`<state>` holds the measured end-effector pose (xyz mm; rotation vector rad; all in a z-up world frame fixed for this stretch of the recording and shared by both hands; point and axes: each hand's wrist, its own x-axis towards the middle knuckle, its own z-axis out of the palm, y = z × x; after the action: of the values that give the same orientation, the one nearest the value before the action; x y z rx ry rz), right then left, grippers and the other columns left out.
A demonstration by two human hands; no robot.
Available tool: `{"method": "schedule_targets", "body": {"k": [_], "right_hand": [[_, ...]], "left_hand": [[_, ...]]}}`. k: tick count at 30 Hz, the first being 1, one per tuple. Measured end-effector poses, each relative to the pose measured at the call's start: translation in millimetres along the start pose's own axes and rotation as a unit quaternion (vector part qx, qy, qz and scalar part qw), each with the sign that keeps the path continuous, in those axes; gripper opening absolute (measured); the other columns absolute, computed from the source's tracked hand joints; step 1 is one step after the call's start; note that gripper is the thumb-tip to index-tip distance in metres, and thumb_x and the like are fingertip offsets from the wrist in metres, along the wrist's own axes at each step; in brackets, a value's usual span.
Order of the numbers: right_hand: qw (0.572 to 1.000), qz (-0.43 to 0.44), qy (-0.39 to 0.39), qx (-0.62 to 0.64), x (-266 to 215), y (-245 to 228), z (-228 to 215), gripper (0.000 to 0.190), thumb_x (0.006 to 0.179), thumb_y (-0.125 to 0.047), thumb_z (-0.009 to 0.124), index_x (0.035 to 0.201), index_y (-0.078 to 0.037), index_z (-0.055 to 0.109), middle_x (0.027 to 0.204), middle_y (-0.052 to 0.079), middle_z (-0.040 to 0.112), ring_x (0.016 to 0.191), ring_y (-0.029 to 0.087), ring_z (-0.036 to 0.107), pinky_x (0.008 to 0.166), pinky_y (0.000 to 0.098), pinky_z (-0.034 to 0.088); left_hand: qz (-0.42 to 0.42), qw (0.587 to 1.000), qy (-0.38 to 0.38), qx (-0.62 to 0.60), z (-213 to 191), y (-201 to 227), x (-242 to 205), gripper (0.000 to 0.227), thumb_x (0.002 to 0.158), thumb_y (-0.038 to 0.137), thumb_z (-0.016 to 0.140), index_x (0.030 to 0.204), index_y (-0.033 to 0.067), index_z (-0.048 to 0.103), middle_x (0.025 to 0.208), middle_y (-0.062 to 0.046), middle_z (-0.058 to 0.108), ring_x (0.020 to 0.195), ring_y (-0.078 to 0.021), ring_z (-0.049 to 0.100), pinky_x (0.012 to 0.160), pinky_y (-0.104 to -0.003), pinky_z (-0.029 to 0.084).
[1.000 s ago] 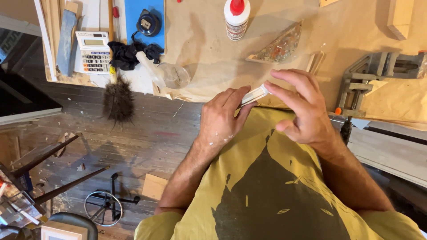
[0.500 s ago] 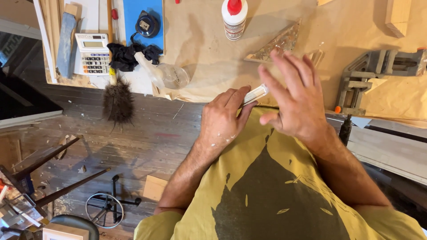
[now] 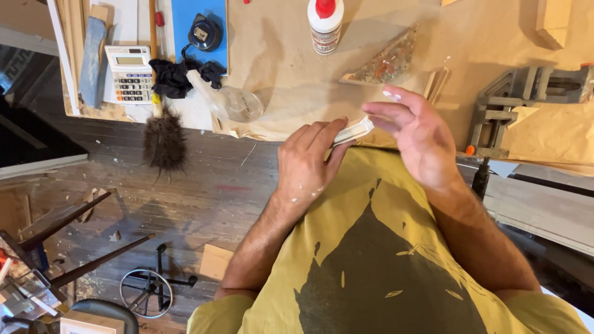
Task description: Assembling a wooden frame by applying glue to wooden strips, positioning them in a corner clamp, and securing the joints.
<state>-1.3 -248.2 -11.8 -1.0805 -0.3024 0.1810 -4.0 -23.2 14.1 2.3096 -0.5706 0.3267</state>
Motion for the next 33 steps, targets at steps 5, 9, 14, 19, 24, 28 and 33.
{"method": "schedule_targets", "body": {"k": [5,9,14,19,24,28,33], "right_hand": [[0.99,0.038,-0.029,0.135,0,-7,0,0.085,0.105,-0.054,0.058,0.163,0.0,0.026,0.151,0.028,0.05,0.147,0.042,0.049,0.134,0.0583,0.034],[0.981,-0.095,0.019,0.17,-6,-25,-36,0.073,0.114,-0.062,0.036,0.163,-0.008,0.041,0.172,0.004,0.042,0.144,0.034,0.053,0.131,0.0575,0.039],[0.943,0.075,0.232,-0.226,12,-29,-46,0.051,0.103,0.004,0.052,0.153,-0.002,0.051,0.112,0.012,0.067,0.103,0.023,0.066,0.092,0.0304,0.059],[0.814,0.206,0.093,-0.535,18,35,-86,0.051,0.102,-0.015,0.065,0.151,-0.009,0.052,0.142,0.021,0.053,0.117,0.03,0.056,0.097,0.0413,0.051],[0.777,0.147,0.043,-0.611,41,67,-115,0.069,0.088,-0.006,0.074,0.154,-0.011,0.053,0.155,0.018,0.031,0.142,0.036,0.029,0.118,0.0641,0.018],[0.729,0.142,-0.008,-0.669,42,85,-139,0.058,0.095,-0.011,0.067,0.152,-0.008,0.057,0.153,0.016,0.033,0.136,0.035,0.033,0.114,0.0648,0.032],[0.619,0.086,-0.094,-0.775,42,80,-149,0.077,0.087,-0.001,0.068,0.161,-0.001,0.045,0.159,0.022,0.043,0.137,0.041,0.046,0.123,0.0564,0.023]], "left_hand": [[-0.039,0.999,-0.001,-0.001,13,-9,-7,0.029,0.101,0.022,0.075,0.125,0.0092,0.065,0.095,-0.005,0.069,0.079,-0.0211,0.066,0.065,-0.034,0.053],[-0.099,0.995,-0.006,-0.011,17,-22,-13,0.031,0.099,0.025,0.073,0.123,0.0068,0.067,0.093,-0.005,0.071,0.073,-0.0183,0.065,0.059,-0.034,0.053],[-0.114,0.991,-0.061,-0.039,21,-26,-17,0.03,0.099,0.027,0.071,0.123,0.011,0.066,0.095,-0.002,0.068,0.074,-0.0193,0.064,0.06,-0.036,0.052],[-0.087,0.986,-0.13,-0.06,31,-36,-13,0.027,0.096,0.024,0.074,0.118,0.0089,0.067,0.112,-0.004,0.07,0.092,-0.0259,0.071,0.064,-0.041,0.056],[0.004,0.981,-0.169,-0.098,71,-67,2,0.025,0.098,0.021,0.07,0.113,0.0017,0.065,0.127,-0.016,0.068,0.105,-0.0366,0.065,0.09,-0.045,0.053],[0.11,0.972,-0.207,-0.01,132,-102,22,0.046,0.093,0.016,0.078,0.136,0.0095,0.063,0.154,-0.008,0.052,0.147,-0.0358,0.043,0.113,-0.051,0.051],[0.123,0.954,-0.261,0.08,176,-123,28,0.051,0.091,0.002,0.063,0.141,-0.004,0.056,0.148,-0.018,0.057,0.142,-0.0366,0.048,0.108,-0.055,0.05]]}}
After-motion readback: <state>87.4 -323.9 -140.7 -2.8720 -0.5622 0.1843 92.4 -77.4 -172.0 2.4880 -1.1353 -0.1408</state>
